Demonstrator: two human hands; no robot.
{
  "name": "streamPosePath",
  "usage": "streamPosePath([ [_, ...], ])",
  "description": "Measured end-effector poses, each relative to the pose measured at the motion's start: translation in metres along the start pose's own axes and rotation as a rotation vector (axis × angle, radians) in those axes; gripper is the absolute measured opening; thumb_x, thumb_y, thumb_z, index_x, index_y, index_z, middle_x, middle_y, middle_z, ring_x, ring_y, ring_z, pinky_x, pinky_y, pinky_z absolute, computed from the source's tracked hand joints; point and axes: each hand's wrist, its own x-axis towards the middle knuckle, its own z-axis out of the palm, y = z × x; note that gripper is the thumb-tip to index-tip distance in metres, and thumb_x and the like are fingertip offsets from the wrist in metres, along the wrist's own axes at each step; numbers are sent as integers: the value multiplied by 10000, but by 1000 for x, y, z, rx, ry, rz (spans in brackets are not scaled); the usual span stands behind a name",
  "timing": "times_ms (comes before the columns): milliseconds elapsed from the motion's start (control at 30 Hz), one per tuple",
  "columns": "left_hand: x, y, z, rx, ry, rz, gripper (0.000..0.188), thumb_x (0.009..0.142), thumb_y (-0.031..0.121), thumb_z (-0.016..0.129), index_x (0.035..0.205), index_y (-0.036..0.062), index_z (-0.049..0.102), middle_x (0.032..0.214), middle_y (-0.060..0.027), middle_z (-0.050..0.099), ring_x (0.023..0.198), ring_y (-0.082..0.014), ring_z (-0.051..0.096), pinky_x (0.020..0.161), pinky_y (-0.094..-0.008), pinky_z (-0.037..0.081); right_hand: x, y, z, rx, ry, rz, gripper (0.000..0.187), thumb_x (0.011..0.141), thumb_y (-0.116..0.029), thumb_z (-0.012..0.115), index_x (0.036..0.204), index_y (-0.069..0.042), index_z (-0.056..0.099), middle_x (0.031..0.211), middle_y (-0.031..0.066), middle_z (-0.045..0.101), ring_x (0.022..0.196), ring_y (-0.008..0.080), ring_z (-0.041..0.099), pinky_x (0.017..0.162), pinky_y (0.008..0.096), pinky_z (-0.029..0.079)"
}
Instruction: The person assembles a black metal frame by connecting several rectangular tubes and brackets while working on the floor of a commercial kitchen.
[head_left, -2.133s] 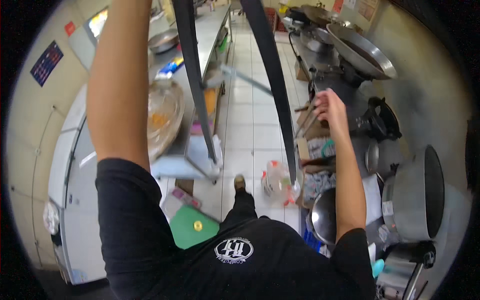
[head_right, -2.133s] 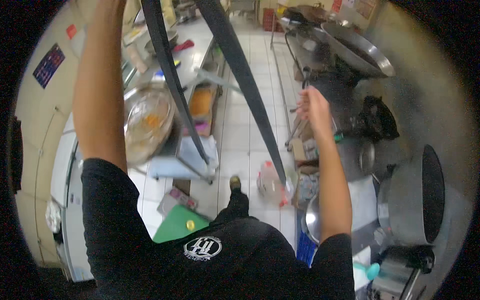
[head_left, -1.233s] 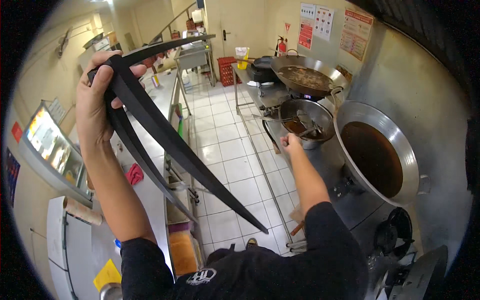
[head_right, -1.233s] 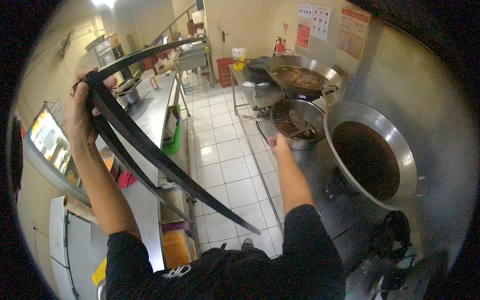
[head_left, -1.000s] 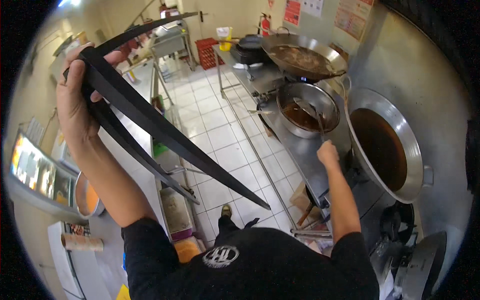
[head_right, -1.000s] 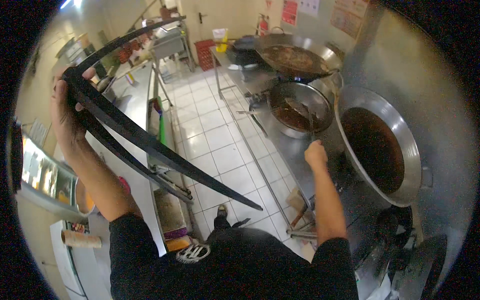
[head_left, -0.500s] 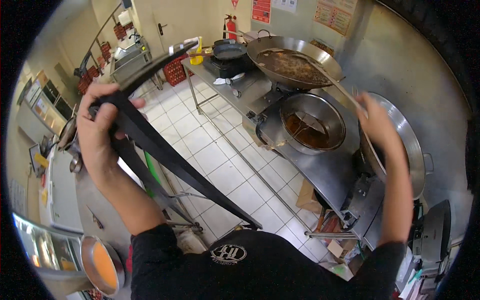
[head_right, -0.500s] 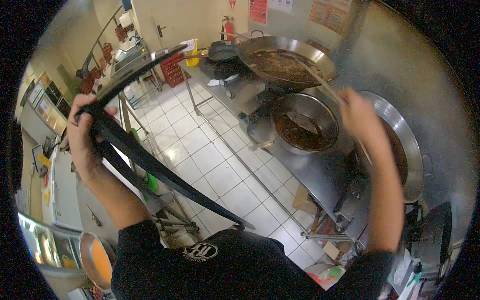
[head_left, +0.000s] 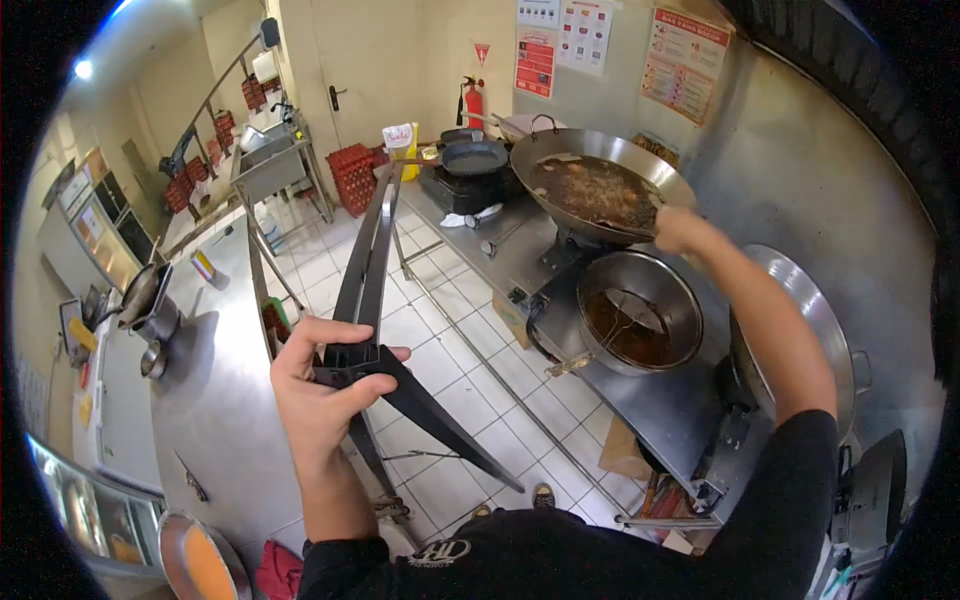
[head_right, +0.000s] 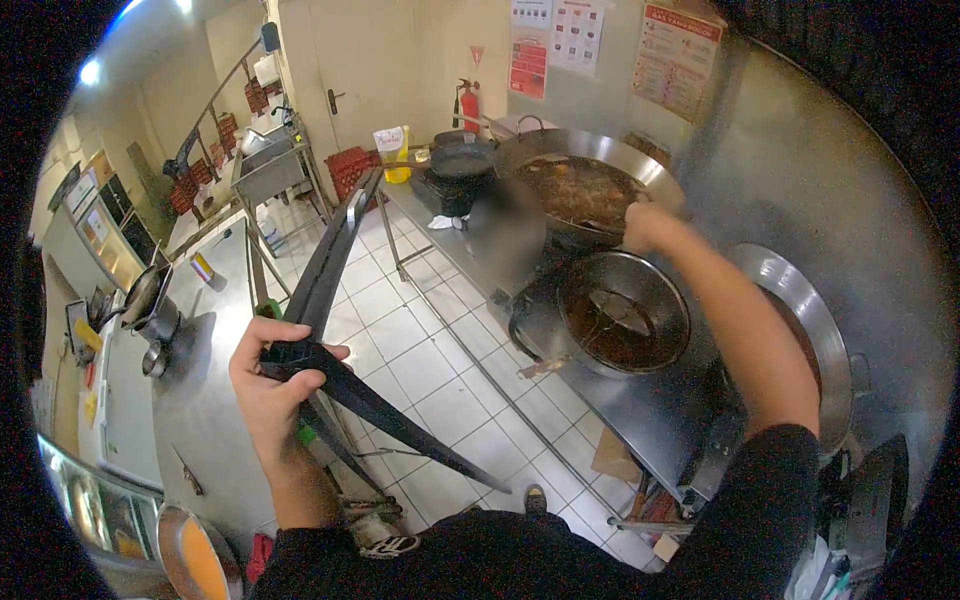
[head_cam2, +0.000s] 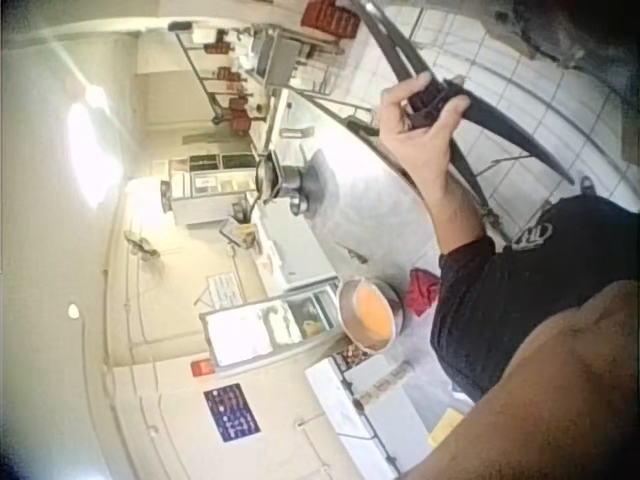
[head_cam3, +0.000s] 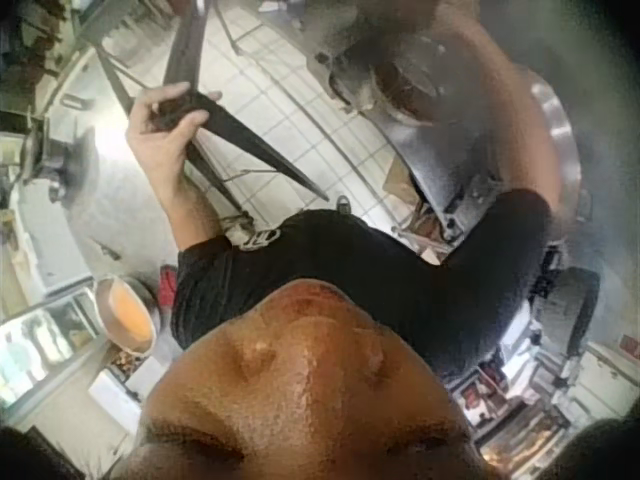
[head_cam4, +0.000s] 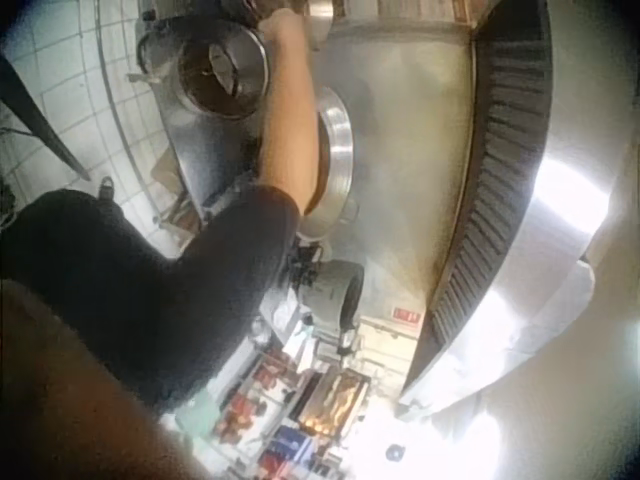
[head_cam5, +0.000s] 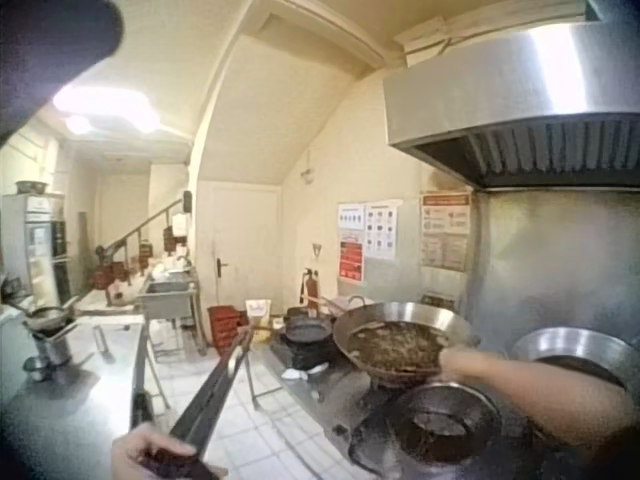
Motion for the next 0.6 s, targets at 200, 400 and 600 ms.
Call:
streamPosePath([
  [200, -15, -20, 16, 77, 58, 40, 480, 752, 55, 958, 1092, -43, 633, 921, -146, 733, 913, -340, 792, 807, -408, 662, 82, -1, 62, 204, 87, 10, 319, 879, -55, 688, 1162, 87, 722, 1199, 344, 705, 1141, 461, 706, 943, 530, 593],
  [400, -34, -18, 27, 93, 172, 65, 539, 754, 136, 974, 1086, -52, 594, 884, -158, 713, 857, -358, 789, 778, -448, 675, 157, 3, 55, 241, 107, 137, 345, 915, -60, 711, 1239, 57, 709, 1350, 296, 664, 1238, 425, 675, 1005, 514, 582],
  [600, -46, -19, 28, 72, 211, 21, 518, 777, 115, 951, 1108, -53, 589, 889, -187, 731, 884, -362, 788, 798, -451, 671, 202, 42, 60, 209, 128, 193, 385, 859, -121, 784, 1211, 26, 738, 1326, 268, 691, 1208, 416, 694, 1020, 507, 575],
])
